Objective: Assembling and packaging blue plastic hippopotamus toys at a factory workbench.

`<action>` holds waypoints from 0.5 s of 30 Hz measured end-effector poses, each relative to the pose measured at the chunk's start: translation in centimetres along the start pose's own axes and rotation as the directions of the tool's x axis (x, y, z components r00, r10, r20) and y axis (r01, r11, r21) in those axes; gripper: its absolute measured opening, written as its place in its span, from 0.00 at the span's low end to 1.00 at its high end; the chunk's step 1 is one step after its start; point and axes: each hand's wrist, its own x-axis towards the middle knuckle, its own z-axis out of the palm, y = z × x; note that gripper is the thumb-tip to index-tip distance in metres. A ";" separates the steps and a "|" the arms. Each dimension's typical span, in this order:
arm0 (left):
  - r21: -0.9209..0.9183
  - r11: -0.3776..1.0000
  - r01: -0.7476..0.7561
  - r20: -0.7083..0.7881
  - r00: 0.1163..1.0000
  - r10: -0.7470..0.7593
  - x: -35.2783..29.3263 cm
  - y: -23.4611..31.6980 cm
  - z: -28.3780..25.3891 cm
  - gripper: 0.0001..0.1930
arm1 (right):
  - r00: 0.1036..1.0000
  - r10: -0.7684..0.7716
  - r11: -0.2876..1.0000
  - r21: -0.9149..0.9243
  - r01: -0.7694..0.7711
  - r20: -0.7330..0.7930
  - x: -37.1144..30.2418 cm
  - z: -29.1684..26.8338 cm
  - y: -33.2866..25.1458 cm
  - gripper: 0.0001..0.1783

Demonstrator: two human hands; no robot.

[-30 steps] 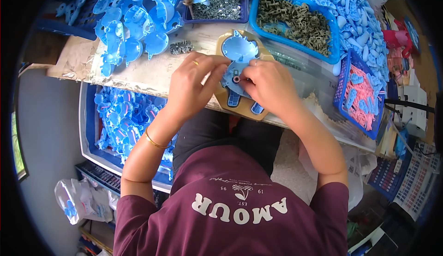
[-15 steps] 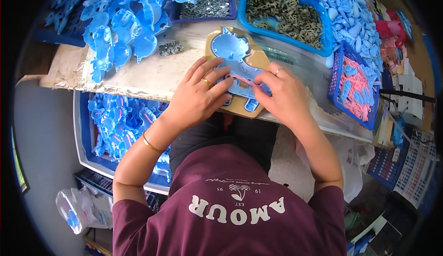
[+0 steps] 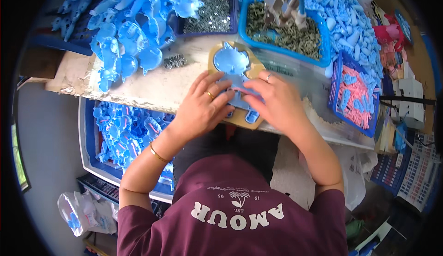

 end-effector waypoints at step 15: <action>0.151 0.980 0.127 -0.289 0.954 -0.079 6.7 -5.4 -4.3 0.09 | 0.981 0.090 0.633 0.770 0.076 -0.171 15.0 -9.6 -7.6 0.25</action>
